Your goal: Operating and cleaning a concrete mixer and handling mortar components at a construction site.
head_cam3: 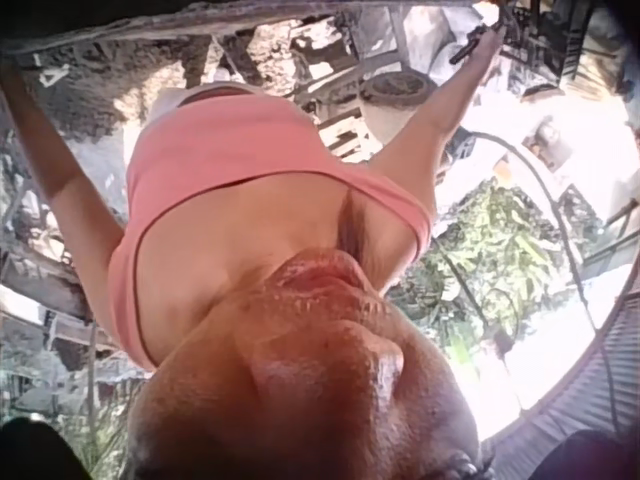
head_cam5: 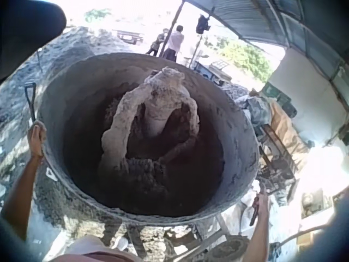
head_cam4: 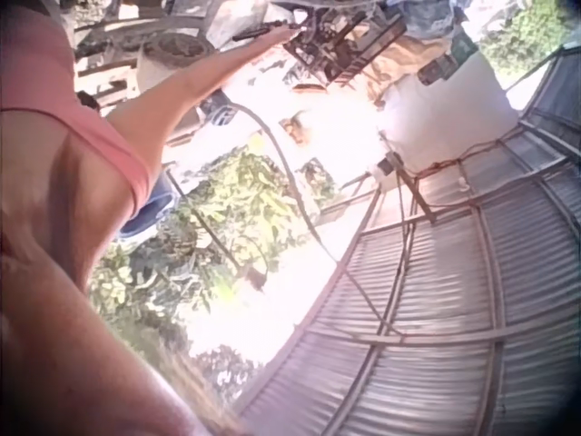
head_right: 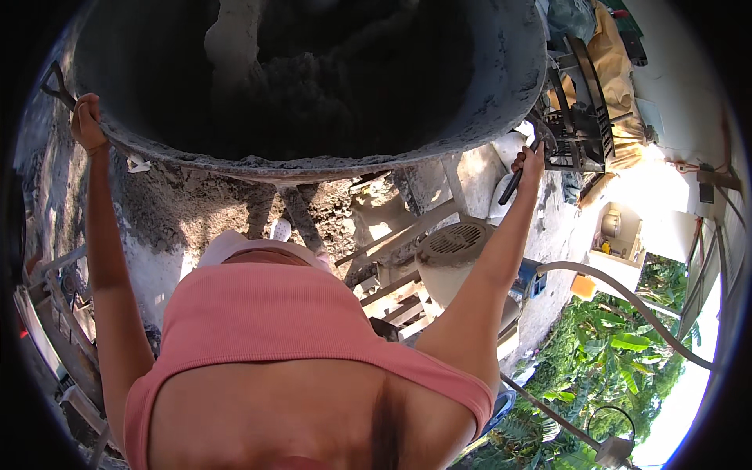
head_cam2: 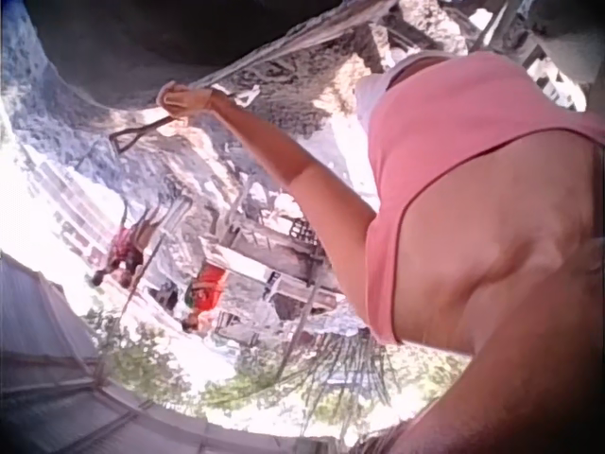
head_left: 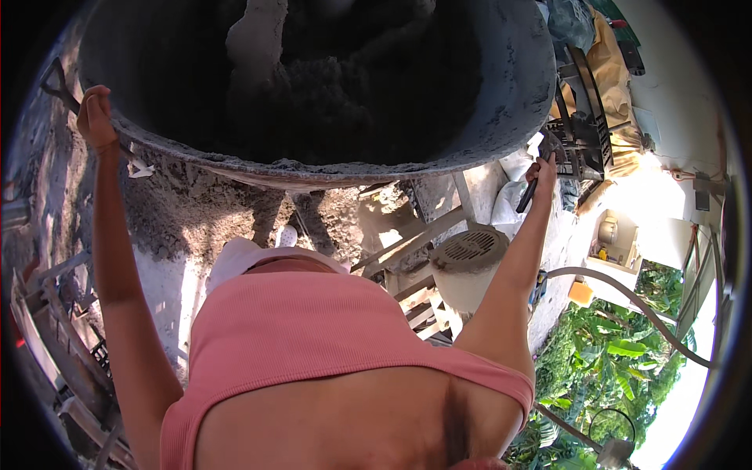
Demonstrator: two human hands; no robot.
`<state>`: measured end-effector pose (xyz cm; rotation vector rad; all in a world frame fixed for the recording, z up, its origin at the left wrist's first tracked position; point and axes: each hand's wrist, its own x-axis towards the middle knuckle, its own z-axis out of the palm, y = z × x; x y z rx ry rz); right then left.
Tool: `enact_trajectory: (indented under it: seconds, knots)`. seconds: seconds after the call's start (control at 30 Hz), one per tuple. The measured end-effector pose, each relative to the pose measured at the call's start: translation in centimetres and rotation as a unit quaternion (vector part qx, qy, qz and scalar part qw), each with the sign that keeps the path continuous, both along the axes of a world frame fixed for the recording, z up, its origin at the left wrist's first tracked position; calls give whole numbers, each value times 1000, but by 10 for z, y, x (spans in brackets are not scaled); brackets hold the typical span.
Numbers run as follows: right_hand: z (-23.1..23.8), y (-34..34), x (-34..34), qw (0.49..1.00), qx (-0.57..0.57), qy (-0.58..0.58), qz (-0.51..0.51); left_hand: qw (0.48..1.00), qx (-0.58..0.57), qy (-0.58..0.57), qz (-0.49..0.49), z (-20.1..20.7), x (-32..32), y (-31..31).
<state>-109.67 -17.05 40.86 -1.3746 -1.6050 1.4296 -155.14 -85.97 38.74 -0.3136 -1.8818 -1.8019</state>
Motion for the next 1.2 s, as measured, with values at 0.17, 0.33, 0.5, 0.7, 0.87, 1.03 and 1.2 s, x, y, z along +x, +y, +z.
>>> enact_trajectory:
  seconds: [0.17, 0.33, 0.5, 0.7, 0.87, 1.03, 1.2]
  knots:
    - [37, -9, -8, 964, 237, -96, -69, 999, -7, -29, 16, 0, 2, -4]
    - [101, 28, -42, 856, 431, -279, 54, 1000, -5, 0, 15, -1, 1, -4]
    - [96, 63, -90, 769, 384, -498, 114, 1000, -6, -5, -5, -4, -5, -4]
    - [99, 29, -172, 746, 224, -582, 234, 999, -35, -21, 36, 4, 11, -12]
    - [68, 99, -113, 619, 549, -554, 92, 1000, 7, -16, -3, 1, -1, 8]
    - [100, 62, -151, 742, 252, -578, 227, 999, -16, -14, 33, 2, 6, -11]
    - [82, 63, -106, 755, 390, -512, 127, 999, 13, -36, 8, 5, 2, 9]
